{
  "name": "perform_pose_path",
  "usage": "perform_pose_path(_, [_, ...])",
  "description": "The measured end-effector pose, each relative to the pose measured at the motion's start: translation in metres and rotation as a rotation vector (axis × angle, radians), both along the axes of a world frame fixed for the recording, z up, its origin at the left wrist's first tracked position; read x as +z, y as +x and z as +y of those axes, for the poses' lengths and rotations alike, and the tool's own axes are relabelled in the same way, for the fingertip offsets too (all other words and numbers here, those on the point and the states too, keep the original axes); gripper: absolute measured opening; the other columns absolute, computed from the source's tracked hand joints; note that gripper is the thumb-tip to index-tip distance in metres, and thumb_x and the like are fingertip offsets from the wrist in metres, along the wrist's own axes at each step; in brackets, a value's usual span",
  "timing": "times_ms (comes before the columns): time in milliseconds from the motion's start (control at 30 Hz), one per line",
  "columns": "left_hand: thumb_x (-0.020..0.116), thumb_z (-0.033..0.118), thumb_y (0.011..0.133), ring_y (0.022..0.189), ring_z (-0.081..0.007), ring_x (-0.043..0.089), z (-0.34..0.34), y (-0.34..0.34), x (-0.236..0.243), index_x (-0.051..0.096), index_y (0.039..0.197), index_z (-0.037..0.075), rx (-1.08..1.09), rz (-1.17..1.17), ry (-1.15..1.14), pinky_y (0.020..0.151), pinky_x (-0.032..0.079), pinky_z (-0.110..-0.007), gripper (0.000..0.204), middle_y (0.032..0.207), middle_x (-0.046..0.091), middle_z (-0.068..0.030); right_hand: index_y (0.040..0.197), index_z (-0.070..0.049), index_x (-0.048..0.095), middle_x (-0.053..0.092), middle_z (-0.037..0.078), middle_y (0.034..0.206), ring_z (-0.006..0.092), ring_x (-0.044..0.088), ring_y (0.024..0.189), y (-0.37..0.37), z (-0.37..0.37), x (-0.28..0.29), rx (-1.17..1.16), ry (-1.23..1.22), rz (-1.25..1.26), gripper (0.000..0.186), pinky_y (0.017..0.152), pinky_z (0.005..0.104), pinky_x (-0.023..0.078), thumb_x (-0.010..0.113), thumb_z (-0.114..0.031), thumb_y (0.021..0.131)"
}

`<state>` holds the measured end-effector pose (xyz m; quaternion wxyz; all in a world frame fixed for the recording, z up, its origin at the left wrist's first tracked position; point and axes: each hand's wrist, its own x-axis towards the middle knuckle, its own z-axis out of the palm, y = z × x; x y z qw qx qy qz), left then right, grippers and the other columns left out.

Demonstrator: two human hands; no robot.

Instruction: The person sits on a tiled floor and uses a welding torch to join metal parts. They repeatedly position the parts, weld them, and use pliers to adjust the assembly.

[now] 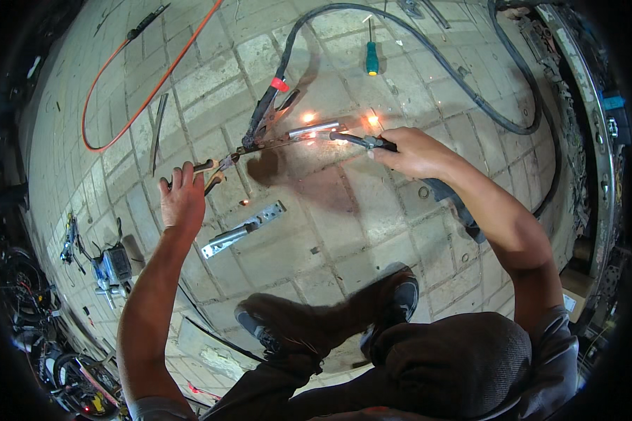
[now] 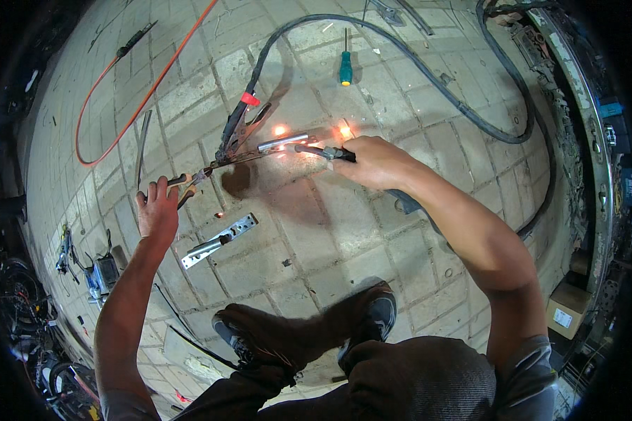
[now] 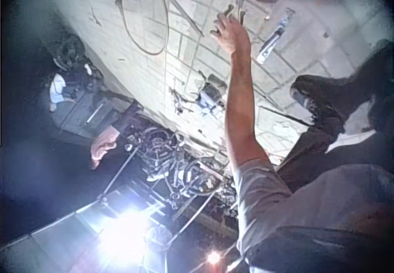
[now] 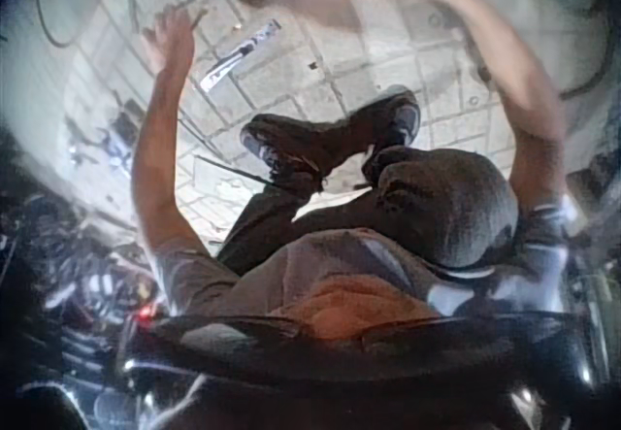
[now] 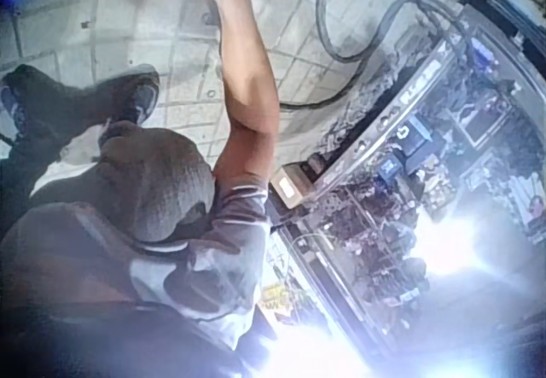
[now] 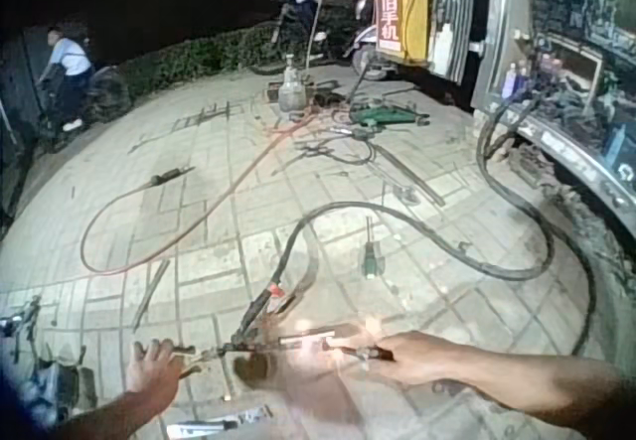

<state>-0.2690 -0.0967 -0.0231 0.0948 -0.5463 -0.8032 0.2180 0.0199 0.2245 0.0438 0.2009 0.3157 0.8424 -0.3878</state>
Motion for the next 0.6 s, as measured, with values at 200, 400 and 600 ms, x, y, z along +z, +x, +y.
perform_pose_path(200, [0.057, 0.014, 0.085, 0.107, -0.0224, 0.048, 0.001, 0.003, 0.006, 0.062, 0.109, 0.01, 0.005, 0.012, -0.019, 0.09, 0.038, -0.046, 0.025, 0.119, 0.048, -0.0063, 0.102, 0.0, 0.064, 0.067, 0.018, 0.089, 0.0303, 0.065, 0.083, -0.008, -0.002, 0.005, -0.004, -0.018, -0.109, 0.043, 0.075, 0.0413, 0.05, 0.059, -0.041, 0.091])
perform_pose_path(400, [0.058, 0.012, 0.084, 0.109, -0.0237, 0.048, 0.005, 0.005, 0.005, 0.063, 0.111, 0.01, 0.03, -0.058, -0.03, 0.09, 0.038, -0.046, 0.027, 0.122, 0.049, -0.0083, 0.104, 0.0, 0.065, 0.068, 0.02, 0.095, 0.0306, 0.066, 0.087, -0.007, -0.001, 0.002, 0.042, 0.061, -0.088, 0.043, 0.077, 0.0409, 0.05, 0.059, -0.04, 0.089])
perform_pose_path(600, [0.057, 0.016, 0.086, 0.106, -0.024, 0.049, -0.026, -0.022, -0.03, 0.057, 0.117, 0.011, 0.052, 0.024, 0.061, 0.086, 0.039, -0.046, 0.031, 0.12, 0.051, -0.0078, 0.103, -0.004, 0.068, 0.07, 0.02, 0.092, 0.0308, 0.068, 0.083, -0.017, -0.004, 0.013, 0.022, 0.036, -0.079, 0.042, 0.076, 0.0411, 0.051, 0.059, -0.042, 0.086])
